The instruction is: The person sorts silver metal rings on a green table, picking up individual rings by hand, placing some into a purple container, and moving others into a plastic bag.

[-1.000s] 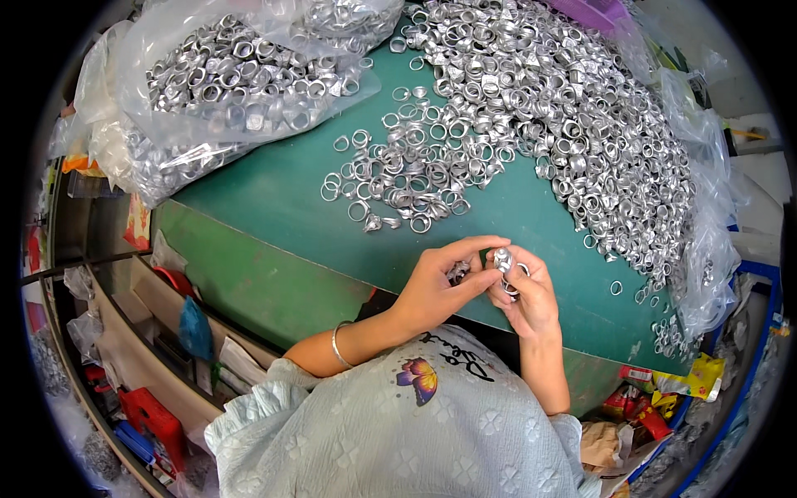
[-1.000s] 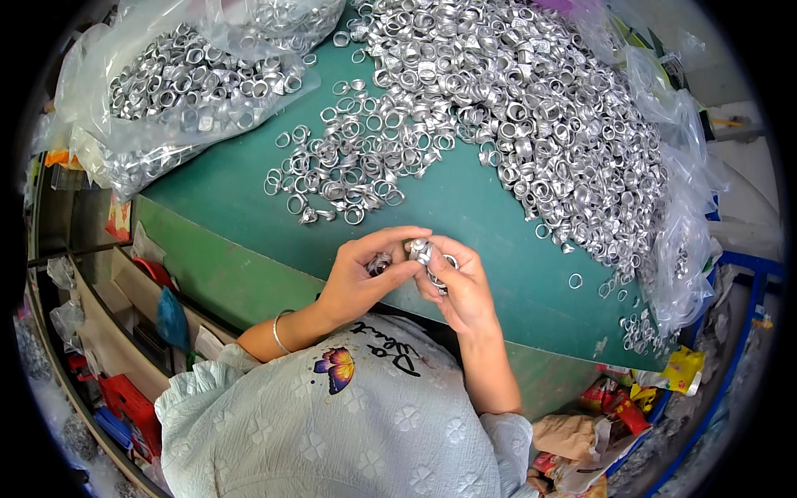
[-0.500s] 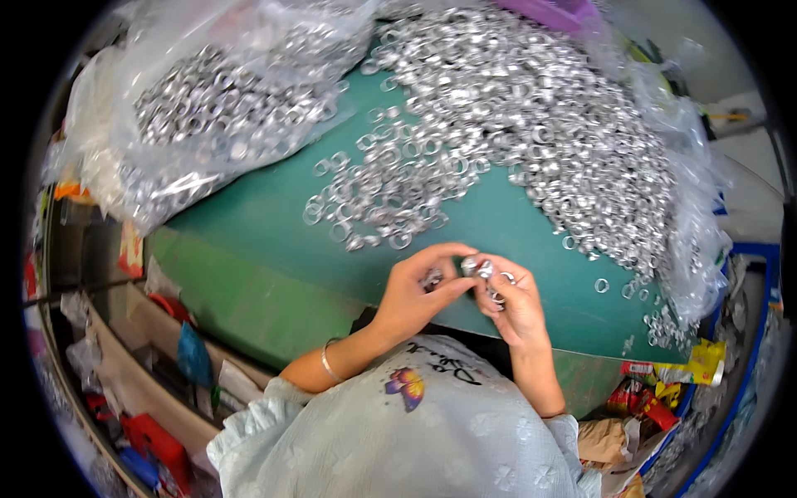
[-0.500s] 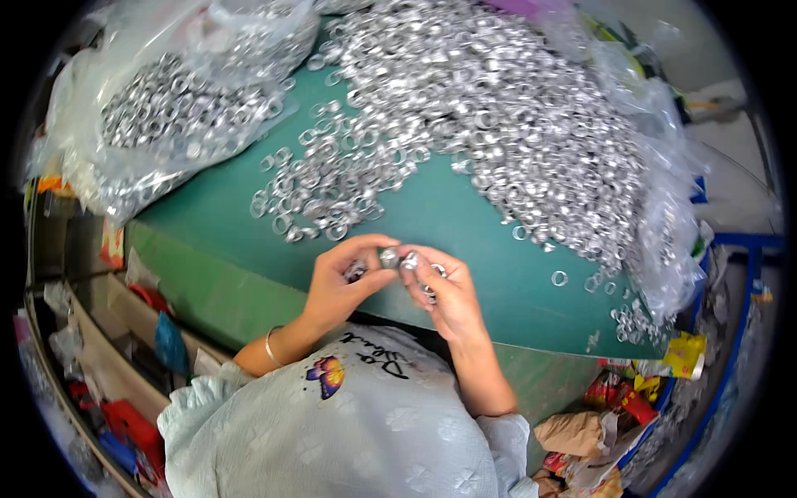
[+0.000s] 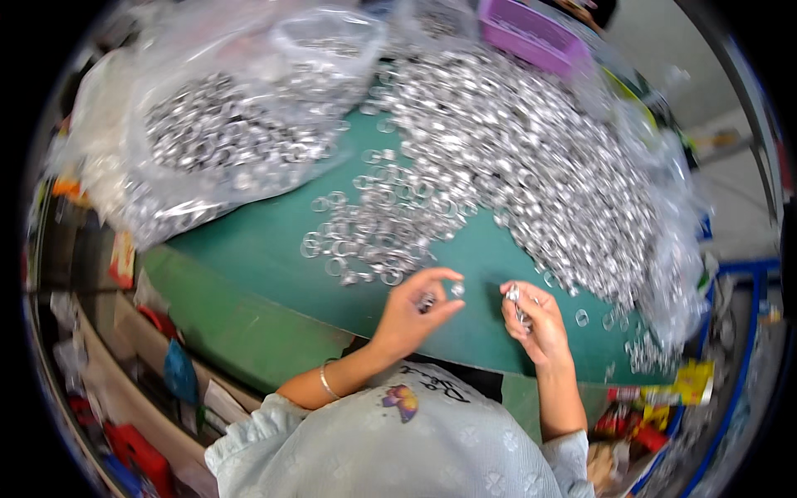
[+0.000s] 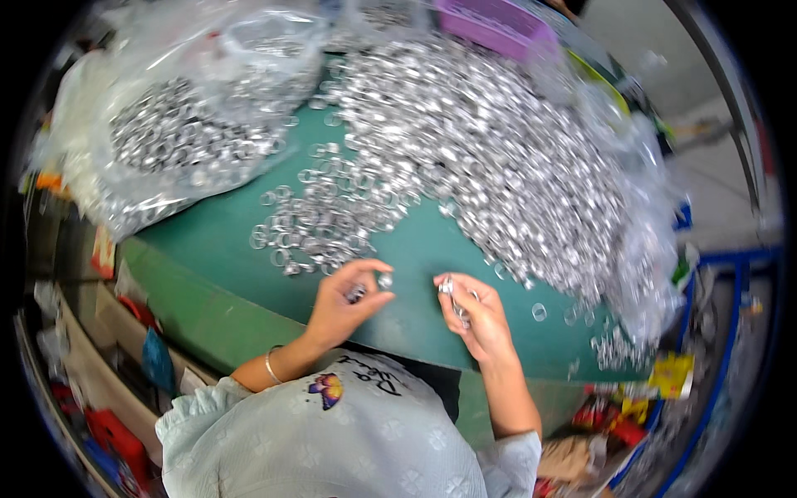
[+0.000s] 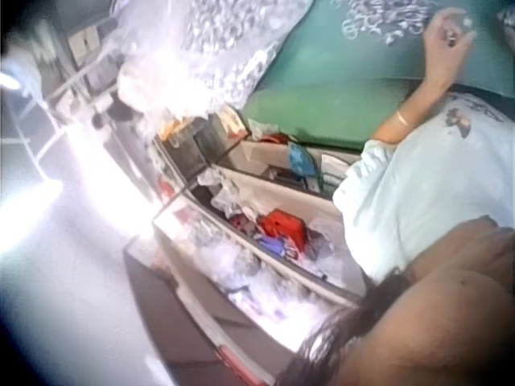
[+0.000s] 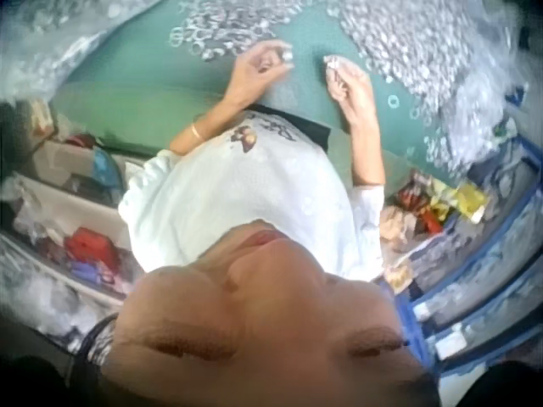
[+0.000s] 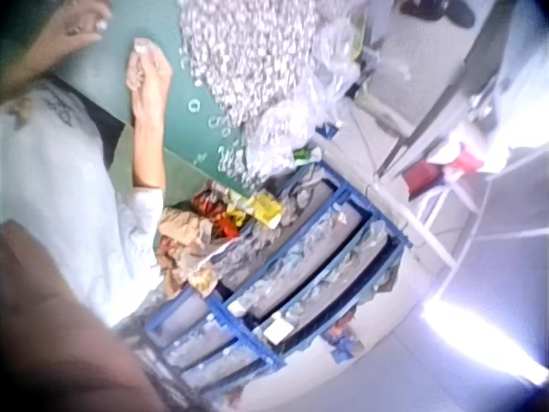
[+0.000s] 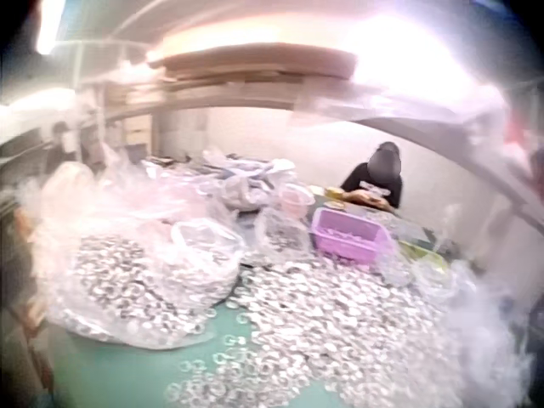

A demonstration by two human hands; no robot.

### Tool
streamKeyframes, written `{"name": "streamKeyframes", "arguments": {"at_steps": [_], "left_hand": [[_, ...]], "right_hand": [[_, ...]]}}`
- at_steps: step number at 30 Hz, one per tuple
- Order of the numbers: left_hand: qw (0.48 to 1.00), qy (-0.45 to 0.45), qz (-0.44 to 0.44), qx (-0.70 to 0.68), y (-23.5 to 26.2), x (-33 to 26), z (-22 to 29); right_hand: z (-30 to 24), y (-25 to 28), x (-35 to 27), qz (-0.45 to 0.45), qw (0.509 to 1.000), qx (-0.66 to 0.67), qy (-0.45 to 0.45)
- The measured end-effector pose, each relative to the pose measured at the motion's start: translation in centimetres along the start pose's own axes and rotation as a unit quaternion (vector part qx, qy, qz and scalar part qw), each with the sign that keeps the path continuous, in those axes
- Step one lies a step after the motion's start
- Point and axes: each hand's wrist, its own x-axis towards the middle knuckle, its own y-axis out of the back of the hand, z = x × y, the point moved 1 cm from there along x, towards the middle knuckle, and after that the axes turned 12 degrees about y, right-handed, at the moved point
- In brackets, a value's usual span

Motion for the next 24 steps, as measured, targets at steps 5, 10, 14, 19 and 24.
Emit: {"name": "streamKeyframes", "arguments": {"at_steps": [5, 10, 14, 19, 24], "left_hand": [[0.999, 0.014, 0.011, -0.027, 1.1, -0.4, -0.6], [0.998, -0.002, 0.065, -0.025, 2.3, -0.9, -0.2], [0.999, -0.016, 0.049, -0.018, 2.3, -0.1, 0.4], [0.997, -0.022, 0.067, -0.033, 2.7, 0.4, 0.0], [0.996, -0.04, 0.061, -0.052, 3.1, -0.7, 0.8]], "right_hand": [[-2.2, -4.6, 4.9, -0.097, 0.987, -0.124, -0.042], [-7.0, -15.9, 13.6, -0.057, 0.988, -0.139, 0.046], [-8.0, -18.4, 22.4, -0.152, 0.967, -0.11, 0.171], [-4.4, -13.6, 17.4, -0.136, 0.973, -0.159, 0.1], [-1.3, -8.9, 8.5, -0.143, 0.981, -0.133, 0.02]]}}
